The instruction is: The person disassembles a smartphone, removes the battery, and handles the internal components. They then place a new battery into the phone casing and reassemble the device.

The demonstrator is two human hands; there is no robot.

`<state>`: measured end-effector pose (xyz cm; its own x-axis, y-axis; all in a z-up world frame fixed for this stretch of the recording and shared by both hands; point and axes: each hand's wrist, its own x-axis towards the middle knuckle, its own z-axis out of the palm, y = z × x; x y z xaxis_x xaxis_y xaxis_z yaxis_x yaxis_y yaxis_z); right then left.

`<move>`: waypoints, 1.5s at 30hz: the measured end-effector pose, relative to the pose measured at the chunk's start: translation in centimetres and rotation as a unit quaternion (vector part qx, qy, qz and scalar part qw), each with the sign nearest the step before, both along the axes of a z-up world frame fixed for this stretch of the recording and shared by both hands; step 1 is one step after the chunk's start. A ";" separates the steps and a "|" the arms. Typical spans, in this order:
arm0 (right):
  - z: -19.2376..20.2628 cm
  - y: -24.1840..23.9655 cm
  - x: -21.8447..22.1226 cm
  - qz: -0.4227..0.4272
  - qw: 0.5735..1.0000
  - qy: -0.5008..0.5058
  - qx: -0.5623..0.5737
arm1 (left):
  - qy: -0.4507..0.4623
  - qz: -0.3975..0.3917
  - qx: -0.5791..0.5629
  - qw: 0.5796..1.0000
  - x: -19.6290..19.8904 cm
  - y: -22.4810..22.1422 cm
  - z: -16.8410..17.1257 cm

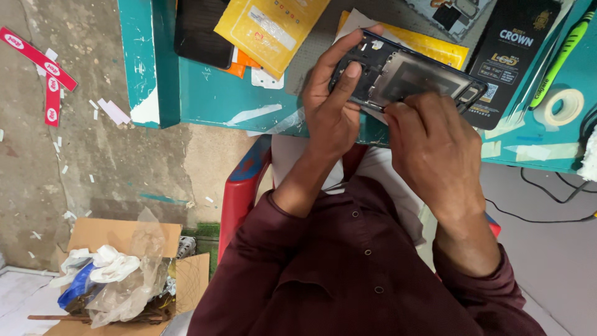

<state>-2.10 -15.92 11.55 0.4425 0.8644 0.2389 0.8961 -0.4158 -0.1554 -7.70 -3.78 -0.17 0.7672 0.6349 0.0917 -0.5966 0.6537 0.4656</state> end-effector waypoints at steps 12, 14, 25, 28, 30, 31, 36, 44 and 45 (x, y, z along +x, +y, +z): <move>-1.2 -0.9 -0.6 0.002 0.998 -0.048 0.038 | -0.004 0.006 -0.001 1.000 0.2 -0.6 0.1; -1.4 -1.2 -0.6 0.005 0.998 -0.048 0.048 | -0.004 0.011 0.008 1.000 0.2 -0.7 0.4; -0.9 -1.3 -0.6 0.001 0.992 -0.024 0.125 | -0.016 0.033 0.020 0.999 0.2 -1.0 0.6; 0.1 -2.2 -0.7 -0.034 0.988 -0.005 0.149 | -0.024 0.039 0.018 0.999 0.2 -1.1 0.4; 0.3 -2.9 -0.6 -0.054 0.986 -0.001 0.161 | -0.026 0.042 0.022 0.999 0.2 -1.0 0.4; 0.1 -3.0 -0.6 -0.064 0.985 -0.005 0.161 | -0.027 0.042 0.024 0.998 0.3 -1.1 0.4; -1.0 -3.0 -0.9 -0.087 0.986 -0.018 0.141 | -0.027 0.036 0.033 0.998 0.3 -1.6 0.9; -1.4 -1.8 -1.4 -0.094 0.989 -0.022 0.111 | -0.027 0.031 0.053 0.998 -0.1 -1.6 0.9; -1.5 -1.7 -1.2 -0.089 0.990 -0.028 0.110 | -0.032 0.029 0.050 0.998 -0.1 -1.6 0.8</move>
